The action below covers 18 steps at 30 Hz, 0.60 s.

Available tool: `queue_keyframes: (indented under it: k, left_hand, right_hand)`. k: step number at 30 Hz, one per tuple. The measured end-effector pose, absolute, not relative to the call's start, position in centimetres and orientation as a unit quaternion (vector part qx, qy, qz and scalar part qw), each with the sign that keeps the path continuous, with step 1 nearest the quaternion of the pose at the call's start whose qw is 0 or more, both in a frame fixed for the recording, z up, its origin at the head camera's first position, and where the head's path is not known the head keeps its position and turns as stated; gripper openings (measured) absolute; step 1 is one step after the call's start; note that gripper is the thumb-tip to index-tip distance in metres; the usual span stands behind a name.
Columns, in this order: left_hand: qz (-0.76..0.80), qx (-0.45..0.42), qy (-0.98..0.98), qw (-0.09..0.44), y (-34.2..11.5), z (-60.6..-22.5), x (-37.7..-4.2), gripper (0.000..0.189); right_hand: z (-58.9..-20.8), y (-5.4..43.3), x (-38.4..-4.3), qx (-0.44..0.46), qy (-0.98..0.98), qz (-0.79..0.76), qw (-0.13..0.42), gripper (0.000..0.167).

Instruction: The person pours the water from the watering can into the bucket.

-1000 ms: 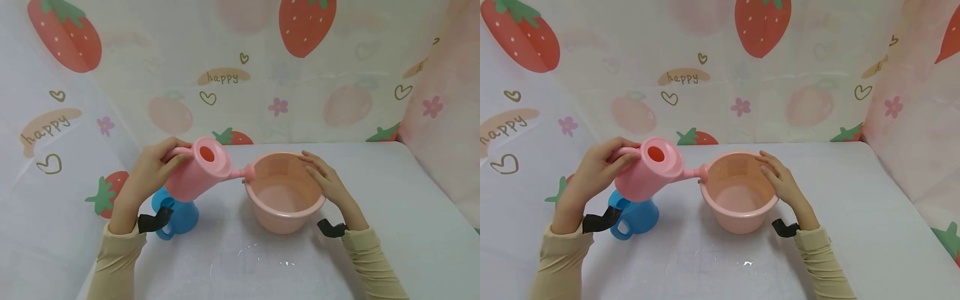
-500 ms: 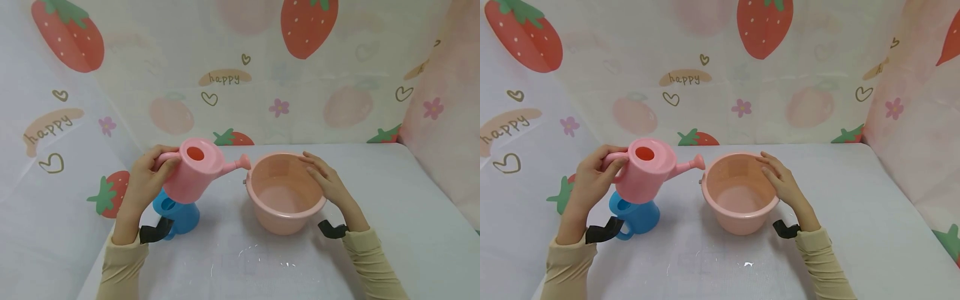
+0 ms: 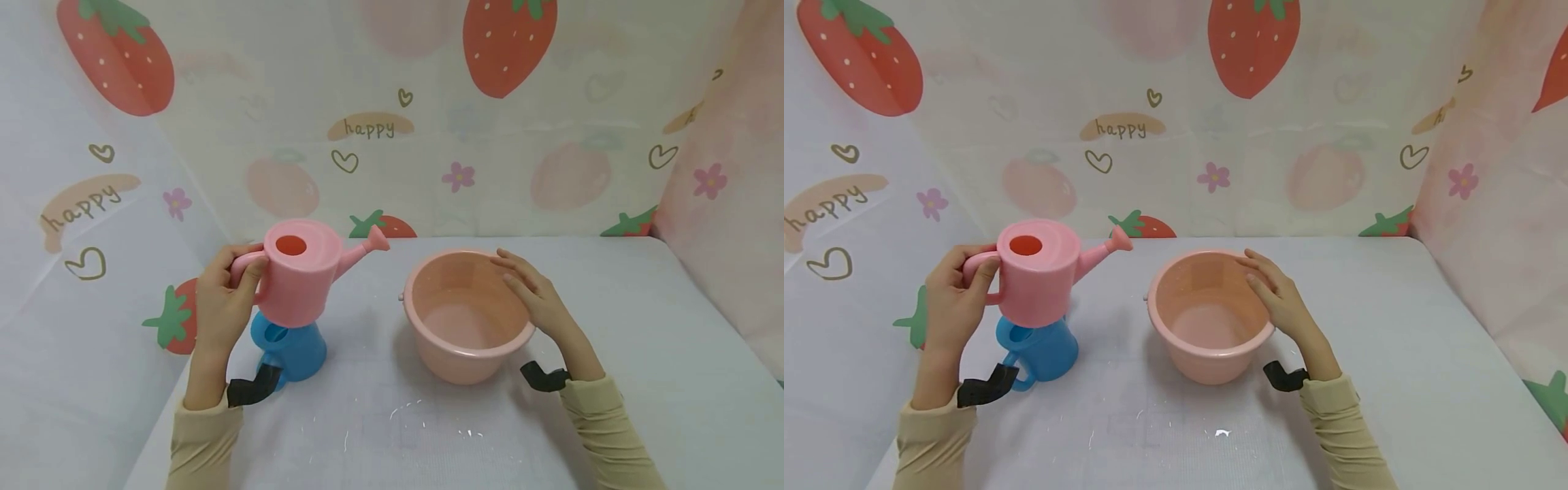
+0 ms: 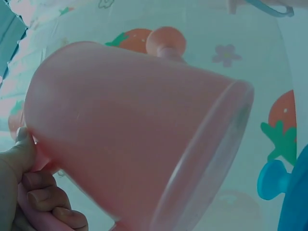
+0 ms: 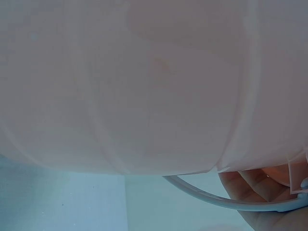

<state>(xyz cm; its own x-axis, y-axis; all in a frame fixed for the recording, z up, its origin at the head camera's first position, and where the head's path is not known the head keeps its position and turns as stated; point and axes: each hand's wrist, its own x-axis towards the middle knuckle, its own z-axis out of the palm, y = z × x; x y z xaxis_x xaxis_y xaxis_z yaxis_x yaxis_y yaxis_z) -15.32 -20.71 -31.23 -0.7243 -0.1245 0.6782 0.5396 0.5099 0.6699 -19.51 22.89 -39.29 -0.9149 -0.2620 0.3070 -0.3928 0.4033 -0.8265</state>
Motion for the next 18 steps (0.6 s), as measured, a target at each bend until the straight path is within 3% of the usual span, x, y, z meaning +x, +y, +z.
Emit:
queue_keyframes:
  k: [18]
  left_hand:
    - [-0.547, -0.027, -0.695, 0.465, -22.8, -32.9, -16.1, 0.029]
  right_hand:
    - [-39.4, 22.8, -19.6, 0.198, -0.831, 0.515, 0.065, 0.036]
